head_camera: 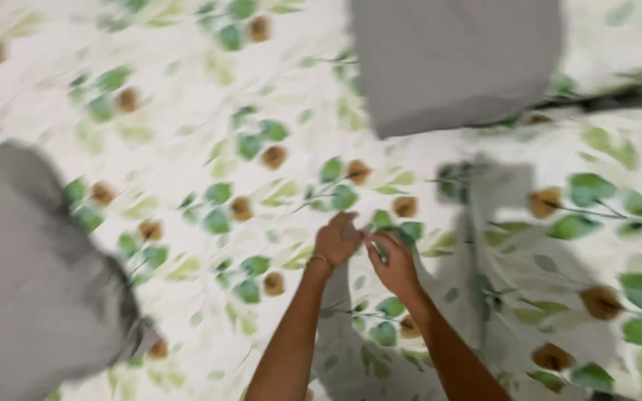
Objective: The person folds a white pillowcase with a green leaf pattern on a bed. They then pick up a grey pillow, insert it into a grey pillowcase, and fold the pillowcase. Finally, they fold a grey pillowcase on the bed.
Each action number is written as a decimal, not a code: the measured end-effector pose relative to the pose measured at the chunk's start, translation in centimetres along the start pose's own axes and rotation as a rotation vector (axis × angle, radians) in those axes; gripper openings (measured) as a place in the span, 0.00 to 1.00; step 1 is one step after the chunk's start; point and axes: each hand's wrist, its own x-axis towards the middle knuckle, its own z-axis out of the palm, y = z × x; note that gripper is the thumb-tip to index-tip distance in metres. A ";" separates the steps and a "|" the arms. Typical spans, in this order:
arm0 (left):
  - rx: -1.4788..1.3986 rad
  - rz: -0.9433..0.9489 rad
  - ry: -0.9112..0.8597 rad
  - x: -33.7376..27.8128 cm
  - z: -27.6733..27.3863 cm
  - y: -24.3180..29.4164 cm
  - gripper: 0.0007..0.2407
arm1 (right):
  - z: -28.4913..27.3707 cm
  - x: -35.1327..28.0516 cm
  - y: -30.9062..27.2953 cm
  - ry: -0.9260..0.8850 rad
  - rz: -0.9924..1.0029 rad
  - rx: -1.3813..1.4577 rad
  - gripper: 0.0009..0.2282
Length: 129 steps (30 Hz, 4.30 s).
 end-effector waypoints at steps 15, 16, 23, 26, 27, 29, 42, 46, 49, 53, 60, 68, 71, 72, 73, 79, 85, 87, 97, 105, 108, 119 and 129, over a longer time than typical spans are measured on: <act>0.017 -0.091 1.399 -33.4 -23.7 -26.1 0.08 | 22.2 -10.1 -15.3 -0.400 0.132 0.004 0.10; 0.013 -0.100 1.409 -33.8 -23.2 -31.6 0.08 | 24.6 -10.6 -16.1 -0.410 0.124 0.001 0.10; -1.754 -0.643 1.274 -38.4 -25.7 -42.4 0.31 | 38.3 -13.8 -25.4 -0.571 0.317 0.268 0.25; -1.875 -0.469 1.138 -38.1 -27.4 -40.6 0.30 | 41.5 -13.2 -29.7 -0.561 0.401 0.412 0.42; -1.727 -0.403 1.089 -38.3 -27.6 -40.0 0.29 | 42.6 -12.9 -30.8 -0.589 0.433 0.449 0.47; -1.736 -0.363 1.087 -37.5 -27.2 -40.9 0.27 | 43.1 -11.4 -34.5 -0.558 0.456 0.467 0.50; -1.600 -0.336 0.794 -34.0 -22.0 -23.8 0.33 | 27.3 -7.8 -29.3 -0.257 0.582 0.544 0.40; -1.477 -0.351 0.591 -31.1 -14.6 -21.3 0.29 | 15.1 -10.1 -30.4 -0.143 0.623 0.478 0.43; -1.135 -0.483 -0.041 -35.0 -10.9 -17.2 0.22 | 8.8 -14.5 -22.0 0.010 0.636 0.559 0.28; -0.758 -0.336 -0.058 -33.1 -7.9 -19.2 0.11 | 3.5 -16.2 -11.7 -0.073 0.693 0.054 0.38; -0.043 0.109 0.180 -34.5 -11.8 -12.4 0.20 | -0.3 -17.4 -10.4 -0.155 0.331 0.073 0.21; 0.115 0.307 0.164 -41.8 -16.5 6.6 0.21 | -8.3 -16.6 -29.1 -0.269 -0.272 -0.024 0.14; 0.259 0.368 0.166 -46.3 -18.1 11.2 0.20 | -10.3 -16.5 -31.0 -0.281 -0.382 -0.021 0.12; 0.359 0.394 0.158 -47.3 -19.0 12.8 0.19 | -11.0 -15.9 -31.0 -0.251 -0.447 -0.046 0.11; 0.364 0.391 0.170 -48.3 -19.7 12.9 0.19 | -11.3 -15.8 -31.3 -0.251 -0.459 -0.041 0.11; 0.400 0.347 0.230 -52.0 -22.4 12.2 0.19 | -10.7 -14.0 -29.6 -0.251 -0.538 -0.122 0.08; 0.203 0.340 0.286 -50.7 -24.5 5.2 0.18 | -8.8 -15.4 -33.5 -0.265 -0.423 -0.139 0.09; 0.211 0.414 0.266 -50.0 -25.4 2.7 0.17 | -8.4 -15.6 -34.0 -0.325 -0.404 -0.122 0.10; 0.299 0.495 0.151 -50.6 -33.1 2.6 0.17 | -7.2 -15.9 -39.9 -0.264 -0.299 -0.259 0.11; 0.028 0.487 0.077 -43.2 -29.1 0.7 0.16 | -0.7 -14.7 -34.5 -0.183 -0.091 0.020 0.10; -0.043 0.367 0.007 -39.8 -26.5 -1.8 0.16 | 1.4 -13.4 -28.5 -0.202 -0.006 0.098 0.12; -0.144 -0.082 0.093 -22.5 -12.7 -21.0 0.22 | 6.2 -10.8 -1.1 -0.362 0.345 -0.247 0.24; -0.729 -0.187 0.255 -23.1 -5.8 -20.8 0.58 | 4.0 -12.3 -10.5 -0.167 0.877 0.679 0.39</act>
